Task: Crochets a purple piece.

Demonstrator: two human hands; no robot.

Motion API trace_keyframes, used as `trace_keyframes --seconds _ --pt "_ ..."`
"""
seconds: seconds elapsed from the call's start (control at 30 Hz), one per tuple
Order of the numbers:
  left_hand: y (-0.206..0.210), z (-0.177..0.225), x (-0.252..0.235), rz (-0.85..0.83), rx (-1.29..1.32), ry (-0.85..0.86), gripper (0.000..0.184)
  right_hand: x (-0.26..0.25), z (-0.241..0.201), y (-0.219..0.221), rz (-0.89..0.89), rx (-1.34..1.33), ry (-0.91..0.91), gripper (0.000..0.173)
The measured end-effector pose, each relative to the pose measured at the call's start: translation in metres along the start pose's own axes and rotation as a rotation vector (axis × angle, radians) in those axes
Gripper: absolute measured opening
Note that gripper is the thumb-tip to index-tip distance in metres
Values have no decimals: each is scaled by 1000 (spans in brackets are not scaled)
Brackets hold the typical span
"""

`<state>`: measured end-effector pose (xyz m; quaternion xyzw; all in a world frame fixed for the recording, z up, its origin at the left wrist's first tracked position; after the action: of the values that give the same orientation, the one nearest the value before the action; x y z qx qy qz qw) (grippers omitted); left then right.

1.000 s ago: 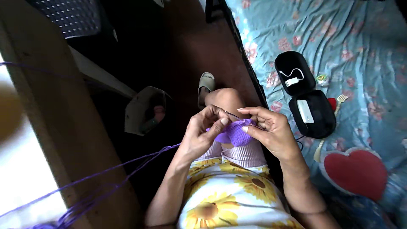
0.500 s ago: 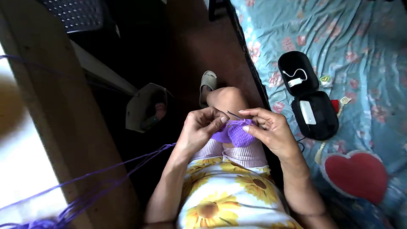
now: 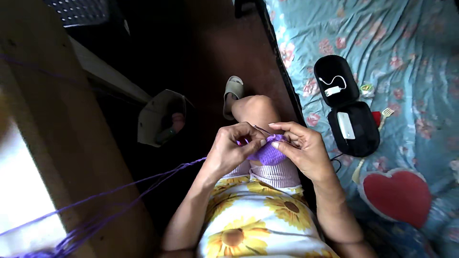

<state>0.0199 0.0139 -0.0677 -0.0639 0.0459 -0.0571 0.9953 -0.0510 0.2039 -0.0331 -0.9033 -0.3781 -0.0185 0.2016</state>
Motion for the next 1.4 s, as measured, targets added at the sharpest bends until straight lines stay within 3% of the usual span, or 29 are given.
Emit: trace_keyframes --seconds 0.2,0.3,0.4,0.53,0.9,1.2,1.4 --pt "-5 -2 0 4 353 -62 9 0 3 -3 -37 -17 -25 35" --pt "-5 -2 -1 -38 382 -67 5 0 2 -4 -27 -33 -14 35" --pt "-2 0 -1 -114 242 -80 37 1 0 -2 6 -7 -11 36" --pt "2 1 0 -18 75 -78 6 0 0 1 0 0 -18 37" --pt "-13 -4 4 -12 197 -101 8 0 10 -9 -58 -122 9 40" --pt "-19 -20 1 -49 910 -108 21 2 12 -3 -117 -190 52 39" --pt "-23 -20 2 -168 1014 -46 26 0 12 -2 -109 -219 16 39"
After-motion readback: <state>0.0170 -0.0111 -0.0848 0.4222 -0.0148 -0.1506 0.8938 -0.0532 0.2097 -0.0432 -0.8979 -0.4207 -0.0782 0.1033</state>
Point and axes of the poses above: each hand's wrist, its own x-axis away from the middle knuckle, its own y-axis out of the palm, z = x × y, the point moved 1 cm from there along -x, towards the middle knuckle, and after that the axes turned 12 degrees about -z, right-handed, at the moved point
